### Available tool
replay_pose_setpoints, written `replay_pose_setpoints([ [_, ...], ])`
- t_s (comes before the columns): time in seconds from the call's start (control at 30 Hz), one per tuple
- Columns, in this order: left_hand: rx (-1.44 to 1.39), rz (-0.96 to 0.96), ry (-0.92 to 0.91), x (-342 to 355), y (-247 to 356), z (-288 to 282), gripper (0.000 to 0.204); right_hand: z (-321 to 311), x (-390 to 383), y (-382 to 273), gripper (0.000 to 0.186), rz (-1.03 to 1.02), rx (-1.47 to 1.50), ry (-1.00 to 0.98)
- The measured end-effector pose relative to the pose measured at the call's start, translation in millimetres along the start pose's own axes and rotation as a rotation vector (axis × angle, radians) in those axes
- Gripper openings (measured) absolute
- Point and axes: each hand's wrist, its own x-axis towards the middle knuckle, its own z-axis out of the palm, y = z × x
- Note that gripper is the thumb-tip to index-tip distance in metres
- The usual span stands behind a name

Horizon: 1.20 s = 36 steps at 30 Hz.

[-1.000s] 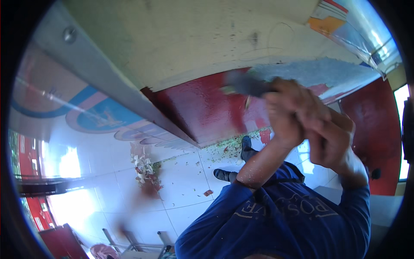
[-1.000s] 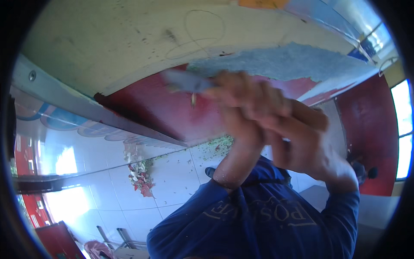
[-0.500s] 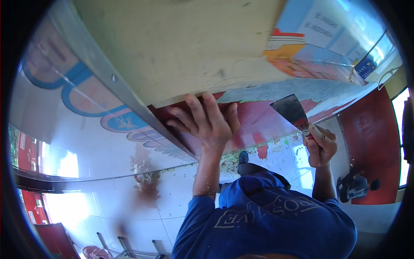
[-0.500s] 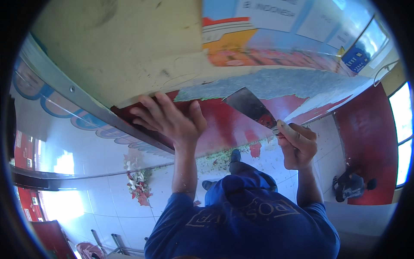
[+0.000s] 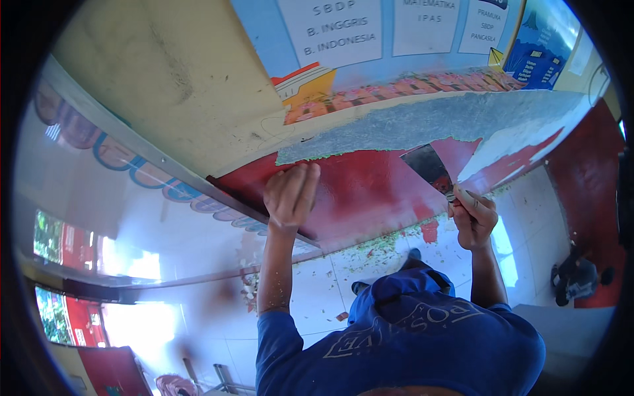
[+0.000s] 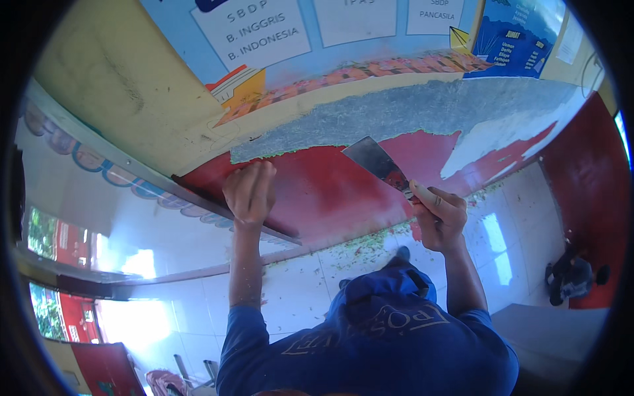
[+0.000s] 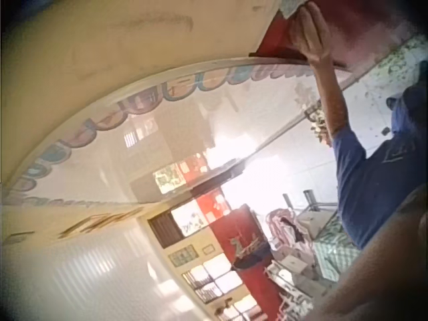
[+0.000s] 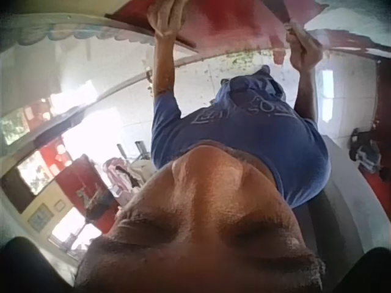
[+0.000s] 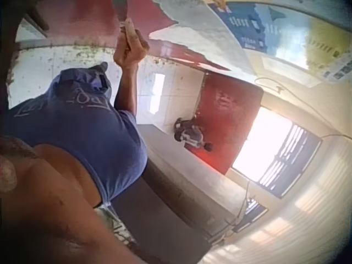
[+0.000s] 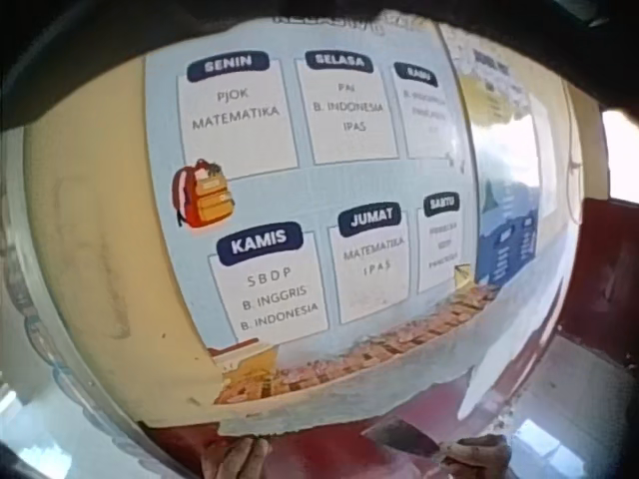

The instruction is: The person scrapes paint off a wall using a putty knife and wipes the scraped wall surface by hand.

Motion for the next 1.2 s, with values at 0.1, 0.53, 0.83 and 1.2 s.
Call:
replay_pose_setpoints([
  [0.1,0.018,-0.181,0.133,17,3,-1,0.022,-12,-7,22,0.037,0.038,0.074,-0.018],
  [0.53,0.219,-0.49,0.069,42,26,-1,0.014,-95,-75,133,0.035,0.053,0.121,-0.176],
  [0.83,0.266,-0.742,0.17,60,79,20,0.047,-136,-77,156,0.035,0.167,0.22,-0.207],
  [1.2,-1.438,-1.269,0.282,60,238,71,0.056,-79,-2,82,0.039,0.028,0.26,-0.57],
])
